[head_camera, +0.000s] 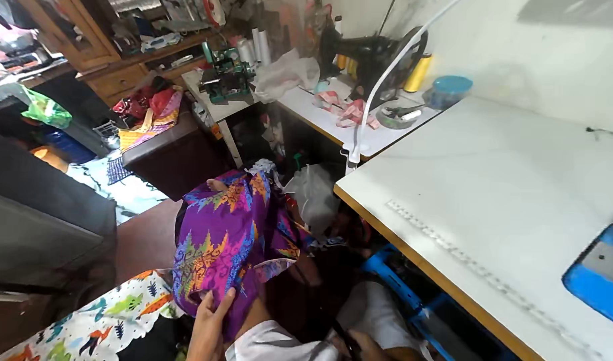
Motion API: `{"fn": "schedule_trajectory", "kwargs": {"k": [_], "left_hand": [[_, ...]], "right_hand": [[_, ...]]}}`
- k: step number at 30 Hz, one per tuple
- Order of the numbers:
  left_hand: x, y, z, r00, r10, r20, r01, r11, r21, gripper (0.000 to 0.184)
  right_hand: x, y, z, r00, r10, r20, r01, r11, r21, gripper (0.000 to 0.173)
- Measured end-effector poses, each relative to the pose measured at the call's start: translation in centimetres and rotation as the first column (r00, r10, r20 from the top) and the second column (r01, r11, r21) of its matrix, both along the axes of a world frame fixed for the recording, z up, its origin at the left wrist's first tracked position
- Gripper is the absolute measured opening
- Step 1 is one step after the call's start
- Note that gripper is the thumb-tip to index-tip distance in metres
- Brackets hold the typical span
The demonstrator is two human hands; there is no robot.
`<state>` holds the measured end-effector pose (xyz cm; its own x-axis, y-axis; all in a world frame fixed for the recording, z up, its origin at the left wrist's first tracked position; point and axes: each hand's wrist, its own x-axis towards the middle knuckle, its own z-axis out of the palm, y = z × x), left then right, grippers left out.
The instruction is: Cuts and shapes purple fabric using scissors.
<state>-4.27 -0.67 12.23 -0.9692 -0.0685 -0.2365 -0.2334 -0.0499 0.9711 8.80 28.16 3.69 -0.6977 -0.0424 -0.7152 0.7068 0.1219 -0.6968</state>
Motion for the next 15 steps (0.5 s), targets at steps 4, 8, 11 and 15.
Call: {"fn": "schedule_trajectory", "kwargs": {"k": [4, 8, 11, 15], "left_hand": [[0.0, -0.6, 2.4, 0.995, 0.029, -0.098, -0.013, 0.988, 0.156, 0.017], [1.2, -2.6, 3.4, 0.978, -0.103, -0.183, 0.163, 0.92, 0.356, 0.019], [1.6, -3.0, 2.4, 0.981, -0.179, 0.079, 0.166, 0.976, 0.144, 0.017], [1.3, -3.5, -0.3, 0.957, -0.178, 0.228, 0.212, 0.968, -0.135, 0.025]], "right_hand": [[-0.2, -0.3, 1.0, 0.995, -0.013, -0.094, 0.012, 1.0, -0.016, 0.038], [0.0, -0.5, 0.9, 0.991, -0.022, -0.135, 0.019, 0.999, -0.028, 0.035], [0.3, -0.5, 0.4, 0.994, -0.023, -0.112, 0.019, 0.999, -0.035, 0.037], [0.3, -0.1, -0.4, 0.997, 0.041, -0.067, -0.042, 0.999, -0.016, 0.044]]}}
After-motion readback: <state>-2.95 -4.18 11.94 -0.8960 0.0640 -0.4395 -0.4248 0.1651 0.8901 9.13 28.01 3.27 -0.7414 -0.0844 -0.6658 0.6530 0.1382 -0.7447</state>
